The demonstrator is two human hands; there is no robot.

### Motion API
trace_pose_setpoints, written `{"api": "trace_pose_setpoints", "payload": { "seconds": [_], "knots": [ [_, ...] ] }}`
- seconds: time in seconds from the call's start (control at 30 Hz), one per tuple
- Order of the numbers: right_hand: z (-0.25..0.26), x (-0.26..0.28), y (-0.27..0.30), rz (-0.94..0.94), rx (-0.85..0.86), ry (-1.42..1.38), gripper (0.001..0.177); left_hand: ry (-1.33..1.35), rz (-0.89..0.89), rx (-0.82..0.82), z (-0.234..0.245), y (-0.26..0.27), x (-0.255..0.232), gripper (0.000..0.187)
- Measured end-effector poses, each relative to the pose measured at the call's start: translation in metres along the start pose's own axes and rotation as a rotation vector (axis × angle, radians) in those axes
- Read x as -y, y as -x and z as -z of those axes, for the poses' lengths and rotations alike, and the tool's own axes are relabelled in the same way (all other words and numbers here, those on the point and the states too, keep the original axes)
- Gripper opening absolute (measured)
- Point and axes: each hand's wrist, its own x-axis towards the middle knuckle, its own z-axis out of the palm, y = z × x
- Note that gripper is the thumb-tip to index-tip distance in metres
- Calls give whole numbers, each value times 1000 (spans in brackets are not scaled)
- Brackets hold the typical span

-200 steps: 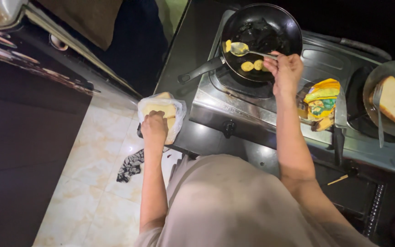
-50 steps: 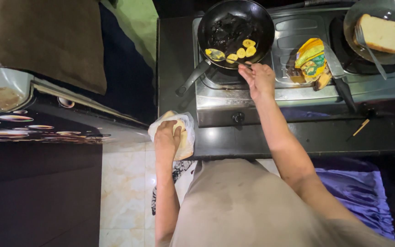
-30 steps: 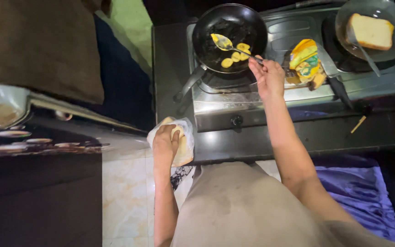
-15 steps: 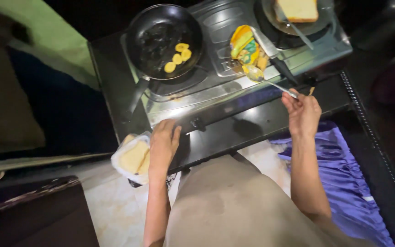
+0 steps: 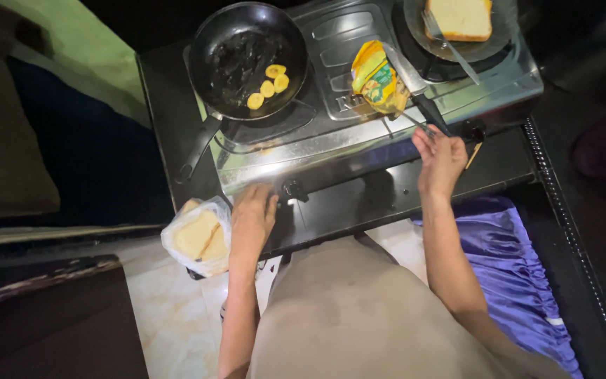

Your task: The person pan-fries a slice of bread and banana slices in a frying pan on a gas stove, flipping the bread and banana pieces with a fork. They spoon hot oil or butter over the food, move the toasted bread onto a plate, and take another bread slice from a plastic bag to continue frying.

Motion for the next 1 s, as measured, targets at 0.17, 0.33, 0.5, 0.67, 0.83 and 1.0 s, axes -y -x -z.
{"api": "trace_pose_setpoints", "payload": {
  "seconds": [0.17,0.33,0.5,0.67,0.83,1.0],
  "knots": [
    [-19,-48,-6,2,51,-102,19,14,38,-6,0,9,5,22],
    [-18,-83,8,-197,46,20,23,-29,90,-79,0,25,23,20],
    [3,-89,24,-670,163,99,31,-147,247,-234,11,58,72,20],
    [-22,-94,58,-994,357,134,31,-277,403,-393,18,97,125,19],
    [-105,-96,128,-856,979,462,20,-280,494,-494,6,127,143,20],
    [-196,-123,216,69,1548,699,12,-340,588,-460,-3,141,144,31]
  ]
}}
